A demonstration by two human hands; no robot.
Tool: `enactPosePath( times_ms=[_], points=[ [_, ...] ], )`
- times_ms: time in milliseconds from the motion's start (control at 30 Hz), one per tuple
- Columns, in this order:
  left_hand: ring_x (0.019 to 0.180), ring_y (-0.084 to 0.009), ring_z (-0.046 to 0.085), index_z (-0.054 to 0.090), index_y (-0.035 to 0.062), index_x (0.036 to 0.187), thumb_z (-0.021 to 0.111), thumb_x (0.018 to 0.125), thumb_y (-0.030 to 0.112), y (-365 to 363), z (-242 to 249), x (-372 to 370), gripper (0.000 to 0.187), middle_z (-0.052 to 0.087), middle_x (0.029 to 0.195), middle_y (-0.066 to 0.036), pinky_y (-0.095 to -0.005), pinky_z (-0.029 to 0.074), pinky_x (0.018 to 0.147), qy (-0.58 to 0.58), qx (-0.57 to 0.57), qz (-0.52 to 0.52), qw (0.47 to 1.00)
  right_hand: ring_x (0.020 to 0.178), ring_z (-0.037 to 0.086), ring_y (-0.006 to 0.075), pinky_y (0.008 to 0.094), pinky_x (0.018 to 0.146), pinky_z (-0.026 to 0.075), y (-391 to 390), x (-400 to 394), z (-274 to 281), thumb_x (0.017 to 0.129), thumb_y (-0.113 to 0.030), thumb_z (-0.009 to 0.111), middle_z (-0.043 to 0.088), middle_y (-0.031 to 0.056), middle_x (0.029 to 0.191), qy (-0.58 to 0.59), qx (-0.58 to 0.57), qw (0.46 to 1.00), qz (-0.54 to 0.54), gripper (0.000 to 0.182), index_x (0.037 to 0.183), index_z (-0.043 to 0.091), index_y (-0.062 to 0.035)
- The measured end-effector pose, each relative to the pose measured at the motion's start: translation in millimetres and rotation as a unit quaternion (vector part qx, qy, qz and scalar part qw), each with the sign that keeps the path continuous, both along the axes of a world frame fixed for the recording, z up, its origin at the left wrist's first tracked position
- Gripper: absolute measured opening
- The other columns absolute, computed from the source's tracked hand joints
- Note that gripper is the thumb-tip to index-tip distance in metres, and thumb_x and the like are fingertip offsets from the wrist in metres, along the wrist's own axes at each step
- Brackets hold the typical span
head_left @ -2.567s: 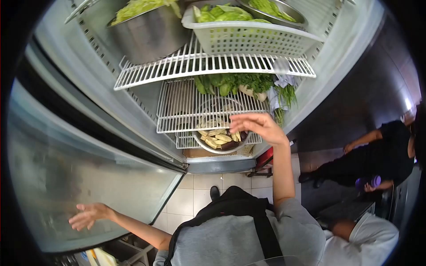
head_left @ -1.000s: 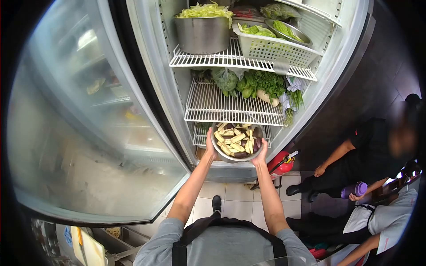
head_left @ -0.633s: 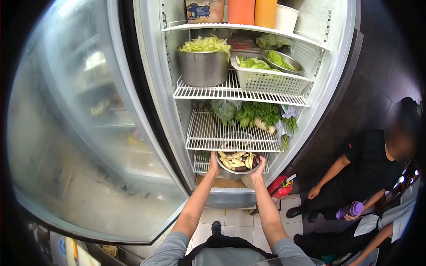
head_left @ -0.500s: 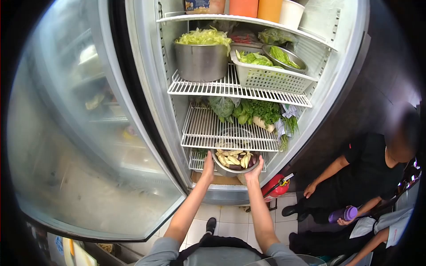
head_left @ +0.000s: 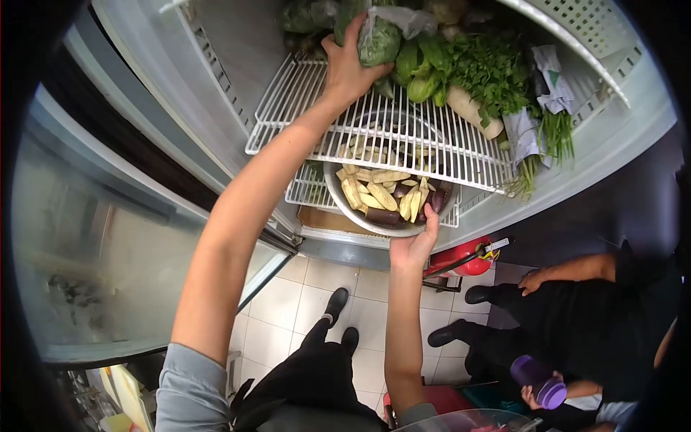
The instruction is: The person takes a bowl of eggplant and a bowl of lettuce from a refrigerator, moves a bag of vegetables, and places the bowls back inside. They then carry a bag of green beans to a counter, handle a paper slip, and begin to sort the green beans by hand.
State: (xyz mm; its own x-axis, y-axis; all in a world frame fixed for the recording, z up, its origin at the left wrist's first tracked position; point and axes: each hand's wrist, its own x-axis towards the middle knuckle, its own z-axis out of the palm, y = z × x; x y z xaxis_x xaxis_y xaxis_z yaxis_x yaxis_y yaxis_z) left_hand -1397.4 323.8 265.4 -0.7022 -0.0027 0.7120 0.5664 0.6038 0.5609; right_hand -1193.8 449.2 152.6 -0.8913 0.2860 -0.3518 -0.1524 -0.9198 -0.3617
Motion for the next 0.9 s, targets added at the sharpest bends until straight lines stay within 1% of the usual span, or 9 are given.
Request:
enactPosePath(
  times_ms=[233, 333, 367, 400, 467, 500, 567, 667, 900],
  points=[
    [0.109, -0.0439, 0.042, 0.046, 0.022, 0.128, 0.07, 0.066, 0.014, 10.4, 46.4, 78.7, 0.067, 0.035, 0.121, -0.029, -0.0443, 0.04, 0.094, 0.063, -0.019, -0.02, 0.998, 0.116, 0.048, 0.0228, 0.0405, 0.102, 0.034, -0.7, -1.7, 2.1, 0.085, -0.019, 0.051, 0.052, 0.0076, 0.125, 0.011, -0.019, 1.0, -0.009, 0.043, 0.125, 0.046, -0.0046],
    [0.096, -0.0399, 0.05, 0.054, 0.0161, 0.119, 0.067, 0.067, 0.015, 26.1, 57.3, 47.0, 0.054, 0.048, 0.107, -0.026, -0.0435, 0.045, 0.083, 0.176, -0.082, 0.071, 0.978, 0.111, 0.05, 0.0224, 0.0392, 0.098, 0.036, -0.5, 1.6, -0.4, 0.084, -0.02, 0.054, 0.054, 0.006, 0.119, 0.012, -0.01, 1.0, -0.009, 0.042, 0.122, 0.047, -0.0057],
    [0.128, -0.0466, 0.026, 0.043, 0.0028, 0.13, 0.063, 0.078, 0.015, 25.6, 74.7, 36.1, 0.057, 0.045, 0.128, -0.026, -0.0515, 0.01, 0.11, 0.023, -0.117, 0.004, 0.993, 0.111, 0.05, 0.0225, 0.0393, 0.098, 0.036, 0.7, 1.8, -0.2, 0.083, -0.02, 0.054, 0.054, 0.0061, 0.119, 0.011, -0.003, 1.0, -0.006, 0.042, 0.122, 0.047, -0.0058],
    [0.107, -0.0461, 0.043, 0.054, -0.0041, 0.116, 0.068, 0.075, 0.017, 24.8, 68.4, 3.8, 0.049, 0.051, 0.11, -0.033, -0.0524, 0.031, 0.097, 0.073, -0.133, 0.053, 0.987, 0.111, 0.05, 0.0227, 0.0393, 0.098, 0.036, 1.1, 1.5, 1.5, 0.083, -0.02, 0.055, 0.054, 0.0061, 0.119, 0.013, 0.004, 1.0, -0.005, 0.042, 0.122, 0.047, -0.0059],
    [0.087, -0.0415, 0.057, 0.058, -0.0022, 0.105, 0.071, 0.071, 0.01, 22.6, 76.0, -31.2, 0.038, 0.06, 0.096, -0.023, -0.0471, 0.045, 0.075, 0.32, -0.133, 0.049, 0.937, 0.111, 0.05, 0.0228, 0.0396, 0.098, 0.037, -1.2, 1.5, 3.6, 0.083, -0.02, 0.054, 0.054, 0.0067, 0.12, 0.014, 0.008, 1.0, -0.01, 0.042, 0.121, 0.047, -0.005],
    [0.084, -0.0385, 0.056, 0.059, 0.0037, 0.103, 0.068, 0.069, 0.012, 21.0, 82.8, -49.1, 0.037, 0.058, 0.094, -0.022, -0.0447, 0.045, 0.072, 0.315, -0.18, 0.054, 0.93, 0.111, 0.05, 0.0229, 0.0396, 0.098, 0.036, -1.9, 1.1, 3.2, 0.083, -0.02, 0.054, 0.054, 0.0067, 0.12, 0.009, 0.006, 1.0, -0.011, 0.042, 0.121, 0.047, -0.0049],
    [0.088, -0.0382, 0.055, 0.058, 0.003, 0.106, 0.067, 0.071, 0.014, 18.4, 91.6, -75.8, 0.038, 0.057, 0.097, -0.022, -0.0444, 0.044, 0.075, 0.285, -0.229, 0.068, 0.928, 0.117, 0.047, 0.0235, 0.0397, 0.102, 0.033, -2.3, 1.4, 8.5, 0.083, -0.018, 0.052, 0.05, 0.0079, 0.126, -0.014, -0.015, 1.0, -0.006, 0.046, 0.126, 0.044, -0.0044],
    [0.094, -0.0378, 0.053, 0.056, 0.0018, 0.109, 0.065, 0.073, 0.016, 19.8, 100.1, -103.4, 0.04, 0.055, 0.103, -0.022, -0.0441, 0.043, 0.08, 0.252, -0.263, 0.087, 0.927, 0.113, 0.049, 0.0247, 0.0407, 0.099, 0.036, -1.9, -0.8, 5.3, 0.084, -0.022, 0.052, 0.053, 0.0071, 0.12, 0.003, 0.014, 1.0, 0.01, 0.043, 0.123, 0.047, -0.0047],
    [0.107, -0.0368, 0.05, 0.052, -0.001, 0.117, 0.061, 0.079, 0.021, 9.1, 90.1, -96.5, 0.045, 0.051, 0.115, -0.023, -0.0433, 0.04, 0.092, 0.234, -0.332, 0.104, 0.908, 0.113, 0.049, 0.0254, 0.0424, 0.1, 0.036, 6.3, -10.4, -7.4, 0.085, -0.03, 0.052, 0.053, 0.008, 0.123, -0.005, 0.047, 0.999, -0.002, 0.044, 0.123, 0.048, -0.0068]
  ],
)
